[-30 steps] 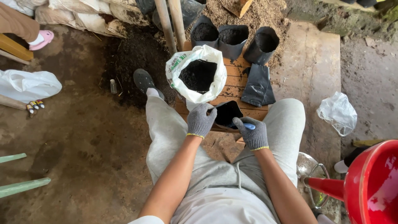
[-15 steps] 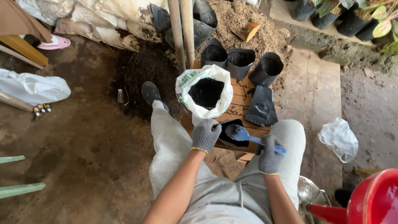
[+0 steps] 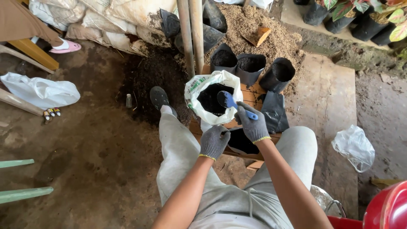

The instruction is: Filling small black plastic nursery bags with soil using a blue hand trowel.

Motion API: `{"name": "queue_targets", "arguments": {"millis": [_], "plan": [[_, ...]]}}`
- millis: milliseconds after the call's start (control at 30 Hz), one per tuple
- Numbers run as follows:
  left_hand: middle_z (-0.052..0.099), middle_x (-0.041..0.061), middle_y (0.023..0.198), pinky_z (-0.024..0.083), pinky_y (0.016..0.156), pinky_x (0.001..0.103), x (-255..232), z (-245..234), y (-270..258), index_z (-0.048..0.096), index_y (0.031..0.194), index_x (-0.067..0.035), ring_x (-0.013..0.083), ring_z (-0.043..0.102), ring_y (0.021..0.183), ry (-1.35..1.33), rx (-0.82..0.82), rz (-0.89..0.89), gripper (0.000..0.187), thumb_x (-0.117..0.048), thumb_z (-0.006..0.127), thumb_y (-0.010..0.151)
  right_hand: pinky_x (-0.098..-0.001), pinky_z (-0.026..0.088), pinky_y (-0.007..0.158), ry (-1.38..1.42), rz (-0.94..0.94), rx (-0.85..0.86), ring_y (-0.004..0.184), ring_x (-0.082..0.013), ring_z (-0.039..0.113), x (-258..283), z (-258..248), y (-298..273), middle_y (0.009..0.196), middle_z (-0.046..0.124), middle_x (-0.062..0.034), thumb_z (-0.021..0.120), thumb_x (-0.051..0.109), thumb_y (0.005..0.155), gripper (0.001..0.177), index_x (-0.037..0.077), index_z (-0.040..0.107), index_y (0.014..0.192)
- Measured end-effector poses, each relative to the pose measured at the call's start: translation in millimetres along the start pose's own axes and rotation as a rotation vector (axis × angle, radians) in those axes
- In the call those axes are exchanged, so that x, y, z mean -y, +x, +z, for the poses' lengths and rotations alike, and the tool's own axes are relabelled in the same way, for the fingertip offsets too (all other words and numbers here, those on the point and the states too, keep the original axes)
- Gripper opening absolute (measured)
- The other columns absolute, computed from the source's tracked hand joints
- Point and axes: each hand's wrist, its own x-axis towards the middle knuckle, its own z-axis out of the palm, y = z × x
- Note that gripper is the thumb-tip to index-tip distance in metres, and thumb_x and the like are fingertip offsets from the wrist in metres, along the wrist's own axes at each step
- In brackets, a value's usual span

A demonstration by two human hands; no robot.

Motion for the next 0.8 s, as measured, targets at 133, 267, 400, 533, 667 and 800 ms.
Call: {"name": "queue_targets", "arguments": {"millis": [133,267,400,533,667,800], "plan": [[0.074,0.005,0.082,0.063,0.069,0.042,-10.7,-14.6,2.8,0.073,0.088,-0.021,0.0272,0.075,0.082,-0.04,0.039,-0.016,0.016,-0.037,0.07,0.088,-0.0354,0.063,0.068,-0.14,0.06,0.127,0.071,-0.0217,0.074,-13.5,15.1,24.6,0.081,0.075,-0.0184,0.072,0.024,0.095,0.035,0.009,0.072,0.127],[0.075,0.009,0.083,0.063,0.068,0.044,-13.2,-18.3,3.5,0.074,0.089,-0.018,0.0312,0.075,0.085,-0.112,0.076,-0.029,0.021,-0.039,0.07,0.091,-0.0447,0.064,0.074,-0.269,0.129,0.175,0.081,-0.0318,0.076,-26.2,39.2,32.7,0.084,0.076,-0.022,0.067,0.034,0.098,0.039,0.013,0.071,0.13],[0.075,0.011,0.085,0.063,0.07,0.046,-17.0,-23.9,6.4,0.074,0.09,-0.015,0.0324,0.075,0.086,-0.145,0.101,-0.028,0.023,-0.037,0.067,0.094,-0.049,0.06,0.082,-0.262,0.159,0.134,0.092,-0.0352,0.074,-20.1,49.8,28.9,0.087,0.076,-0.02,0.065,0.046,0.099,0.041,0.016,0.075,0.125],[0.074,0.015,0.081,0.062,0.068,0.046,-19.8,-27.8,7.2,0.074,0.086,-0.011,0.0357,0.074,0.083,-0.192,0.105,-0.023,0.029,-0.038,0.069,0.094,-0.0542,0.054,0.093,-0.227,0.266,0.075,0.111,-0.0423,0.068,16.1,49.9,18.1,0.105,0.074,-0.0245,0.066,0.056,0.096,0.055,0.009,0.074,0.122],[0.074,0.015,0.078,0.062,0.066,0.043,-28.4,-40.3,7.8,0.074,0.083,-0.01,0.0344,0.074,0.081,-0.196,0.093,-0.014,0.028,-0.037,0.071,0.093,-0.0543,0.048,0.106,-0.056,0.362,-0.023,0.124,-0.0439,0.061,27.8,51.5,12.1,0.119,0.07,-0.0282,0.068,0.05,0.096,0.061,-0.001,0.068,0.129],[0.074,0.014,0.078,0.062,0.066,0.043,-19.7,-29.8,6.3,0.075,0.085,-0.01,0.0336,0.074,0.08,-0.196,0.082,-0.003,0.032,-0.04,0.07,0.094,-0.0546,0.047,0.107,-0.059,0.354,-0.041,0.126,-0.0451,0.059,50.7,47.7,7.2,0.124,0.068,-0.0291,0.064,0.05,0.098,0.061,-0.001,0.069,0.13]]}}
